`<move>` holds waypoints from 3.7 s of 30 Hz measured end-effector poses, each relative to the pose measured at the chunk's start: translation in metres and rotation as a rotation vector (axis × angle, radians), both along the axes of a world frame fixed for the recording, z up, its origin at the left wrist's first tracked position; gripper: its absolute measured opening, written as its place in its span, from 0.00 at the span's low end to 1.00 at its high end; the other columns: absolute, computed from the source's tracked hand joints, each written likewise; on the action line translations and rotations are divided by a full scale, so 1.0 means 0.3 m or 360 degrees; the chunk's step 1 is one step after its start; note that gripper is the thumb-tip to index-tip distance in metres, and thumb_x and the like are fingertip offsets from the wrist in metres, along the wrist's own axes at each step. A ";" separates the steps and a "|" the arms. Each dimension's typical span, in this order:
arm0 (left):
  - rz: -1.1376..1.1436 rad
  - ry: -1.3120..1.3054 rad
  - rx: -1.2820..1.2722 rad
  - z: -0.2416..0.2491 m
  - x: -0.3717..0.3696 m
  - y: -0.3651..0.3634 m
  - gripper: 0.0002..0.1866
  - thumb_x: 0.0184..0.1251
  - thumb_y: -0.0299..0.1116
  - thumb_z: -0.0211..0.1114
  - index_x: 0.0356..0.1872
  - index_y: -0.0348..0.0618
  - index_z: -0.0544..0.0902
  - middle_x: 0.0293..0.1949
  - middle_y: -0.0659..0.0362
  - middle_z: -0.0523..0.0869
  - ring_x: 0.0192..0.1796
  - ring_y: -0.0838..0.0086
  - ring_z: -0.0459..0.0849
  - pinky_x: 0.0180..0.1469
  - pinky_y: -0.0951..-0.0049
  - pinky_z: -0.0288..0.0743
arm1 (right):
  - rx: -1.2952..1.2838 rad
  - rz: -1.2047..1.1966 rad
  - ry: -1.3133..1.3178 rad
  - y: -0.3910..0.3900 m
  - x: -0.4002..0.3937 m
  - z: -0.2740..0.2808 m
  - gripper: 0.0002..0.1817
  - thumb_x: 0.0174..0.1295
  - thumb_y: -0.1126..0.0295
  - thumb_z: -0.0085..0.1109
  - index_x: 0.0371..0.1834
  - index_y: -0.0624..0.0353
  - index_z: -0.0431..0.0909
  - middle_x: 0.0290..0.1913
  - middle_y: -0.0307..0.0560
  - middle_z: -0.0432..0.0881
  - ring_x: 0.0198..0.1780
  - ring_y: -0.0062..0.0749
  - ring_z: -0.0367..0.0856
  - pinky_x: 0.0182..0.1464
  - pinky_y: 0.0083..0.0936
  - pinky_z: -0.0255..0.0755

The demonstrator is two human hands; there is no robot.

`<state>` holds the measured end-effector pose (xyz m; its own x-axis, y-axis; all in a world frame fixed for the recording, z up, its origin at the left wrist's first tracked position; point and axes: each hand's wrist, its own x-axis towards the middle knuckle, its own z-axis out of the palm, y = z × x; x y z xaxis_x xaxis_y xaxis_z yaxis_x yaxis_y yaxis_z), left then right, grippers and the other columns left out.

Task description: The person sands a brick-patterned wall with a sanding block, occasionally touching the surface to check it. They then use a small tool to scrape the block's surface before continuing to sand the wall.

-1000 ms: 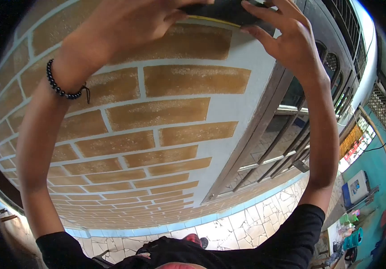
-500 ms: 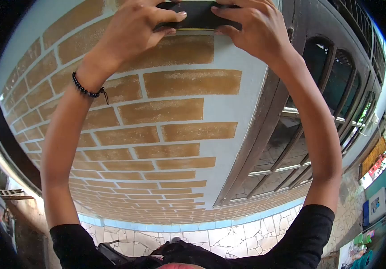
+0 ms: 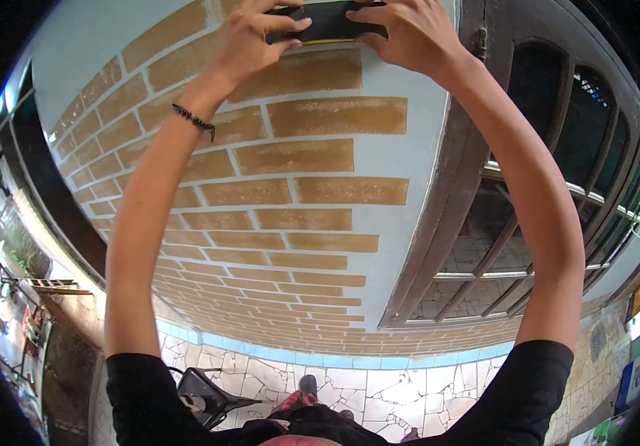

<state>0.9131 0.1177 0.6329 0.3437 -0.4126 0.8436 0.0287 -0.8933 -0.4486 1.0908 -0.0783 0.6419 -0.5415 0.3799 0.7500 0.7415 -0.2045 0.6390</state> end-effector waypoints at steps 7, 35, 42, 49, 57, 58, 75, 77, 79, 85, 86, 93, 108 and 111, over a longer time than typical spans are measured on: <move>-0.0014 -0.0104 -0.0022 -0.024 0.012 -0.002 0.11 0.57 0.23 0.76 0.42 0.42 0.94 0.55 0.56 0.89 0.52 0.59 0.82 0.59 0.61 0.78 | 0.0048 -0.0002 -0.0053 0.009 -0.002 -0.014 0.18 0.46 0.66 0.79 0.44 0.51 0.92 0.53 0.41 0.86 0.52 0.38 0.81 0.57 0.40 0.71; 0.0089 -0.0504 0.0007 -0.122 0.100 0.056 0.16 0.59 0.24 0.72 0.46 0.56 0.94 0.60 0.70 0.87 0.61 0.64 0.80 0.64 0.63 0.79 | 0.0340 -0.0155 -0.0052 0.070 0.055 -0.088 0.18 0.54 0.61 0.80 0.50 0.38 0.93 0.61 0.25 0.88 0.55 0.23 0.80 0.60 0.30 0.66; 0.0166 -0.0546 -0.0008 -0.136 0.106 0.039 0.16 0.57 0.24 0.74 0.45 0.56 0.94 0.60 0.70 0.87 0.60 0.65 0.81 0.63 0.64 0.80 | 0.0335 -0.0221 0.0014 0.057 0.035 -0.105 0.19 0.52 0.63 0.81 0.50 0.39 0.93 0.62 0.26 0.87 0.55 0.26 0.83 0.60 0.30 0.68; 0.0211 -0.0388 -0.0063 -0.110 0.087 0.039 0.16 0.58 0.25 0.74 0.47 0.57 0.93 0.61 0.69 0.86 0.62 0.66 0.80 0.65 0.63 0.79 | 0.0207 -0.0350 0.0086 0.042 0.004 -0.056 0.18 0.56 0.61 0.78 0.51 0.40 0.92 0.63 0.27 0.86 0.57 0.25 0.81 0.62 0.35 0.65; 0.0354 -0.0245 -0.0019 -0.080 0.029 -0.032 0.21 0.59 0.23 0.73 0.54 0.52 0.84 0.62 0.64 0.83 0.63 0.63 0.79 0.68 0.60 0.74 | 0.0125 -0.0368 0.0083 0.012 -0.035 -0.064 0.29 0.54 0.79 0.68 0.62 0.47 0.78 0.62 0.39 0.81 0.64 0.36 0.77 0.63 0.43 0.64; 0.0322 -0.0255 -0.0022 -0.079 0.014 -0.045 0.21 0.59 0.23 0.73 0.54 0.52 0.84 0.62 0.63 0.83 0.63 0.63 0.79 0.68 0.60 0.74 | 0.0144 -0.0358 0.0077 0.005 -0.049 -0.064 0.29 0.54 0.78 0.68 0.62 0.47 0.79 0.62 0.39 0.81 0.64 0.36 0.76 0.63 0.43 0.64; -0.0253 0.0142 -0.0050 -0.555 -0.440 -0.451 0.19 0.59 0.28 0.72 0.53 0.55 0.86 0.63 0.60 0.85 0.66 0.64 0.80 0.73 0.59 0.66 | 0.0523 0.0167 0.1070 -0.370 -0.485 -0.893 0.32 0.45 0.73 0.81 0.57 0.58 0.81 0.58 0.50 0.87 0.57 0.42 0.83 0.62 0.38 0.66; -0.0764 0.0395 -0.0558 -0.531 -0.504 -0.525 0.20 0.58 0.27 0.71 0.54 0.52 0.85 0.57 0.57 0.87 0.61 0.65 0.83 0.69 0.62 0.70 | 0.0641 0.0531 0.1572 -0.342 -0.464 -1.106 0.32 0.49 0.73 0.80 0.60 0.62 0.78 0.59 0.53 0.85 0.59 0.42 0.83 0.64 0.39 0.70; -0.1328 0.0725 -0.1148 -0.494 -0.564 -0.602 0.18 0.57 0.26 0.67 0.51 0.47 0.84 0.49 0.55 0.87 0.54 0.65 0.86 0.60 0.64 0.74 | 0.0836 0.0851 0.2315 -0.339 -0.504 -1.285 0.31 0.54 0.74 0.78 0.62 0.64 0.76 0.59 0.54 0.84 0.60 0.41 0.83 0.66 0.37 0.73; -0.2105 0.1281 -0.2011 -0.437 -0.648 -0.768 0.06 0.58 0.24 0.63 0.37 0.40 0.79 0.33 0.53 0.85 0.35 0.72 0.86 0.36 0.69 0.77 | 0.0981 0.1551 0.2757 -0.291 -0.678 -1.403 0.26 0.62 0.75 0.73 0.62 0.66 0.75 0.58 0.51 0.83 0.57 0.36 0.83 0.63 0.32 0.75; -0.2097 0.1360 -0.2075 -0.437 -0.654 -0.777 0.06 0.58 0.24 0.63 0.37 0.41 0.79 0.34 0.54 0.85 0.35 0.73 0.86 0.35 0.70 0.76 | 0.0940 0.1517 0.2821 -0.306 -0.668 -1.412 0.26 0.62 0.74 0.73 0.62 0.66 0.75 0.58 0.51 0.83 0.57 0.36 0.83 0.63 0.32 0.75; -0.2060 0.1819 -0.2162 -0.358 -0.689 -0.785 0.07 0.57 0.23 0.66 0.36 0.42 0.79 0.35 0.57 0.85 0.34 0.76 0.84 0.34 0.75 0.72 | 0.0821 0.1412 0.2961 -0.365 -0.634 -1.444 0.28 0.62 0.73 0.73 0.64 0.66 0.74 0.59 0.52 0.82 0.58 0.37 0.82 0.63 0.33 0.75; -0.2049 0.1896 -0.2228 -0.441 -0.750 -0.805 0.07 0.56 0.24 0.67 0.35 0.43 0.79 0.36 0.59 0.85 0.35 0.76 0.83 0.35 0.75 0.71 | 0.0638 0.1388 0.3055 -0.416 -0.599 -1.468 0.31 0.63 0.71 0.74 0.67 0.67 0.72 0.62 0.53 0.81 0.60 0.38 0.81 0.64 0.35 0.74; -0.2009 0.1862 -0.2239 -0.458 -0.791 -0.785 0.07 0.55 0.24 0.68 0.35 0.43 0.80 0.36 0.59 0.84 0.35 0.75 0.82 0.35 0.74 0.70 | 0.0631 0.1410 0.3075 -0.415 -0.581 -1.473 0.31 0.64 0.70 0.74 0.68 0.67 0.71 0.62 0.53 0.81 0.60 0.38 0.80 0.64 0.35 0.74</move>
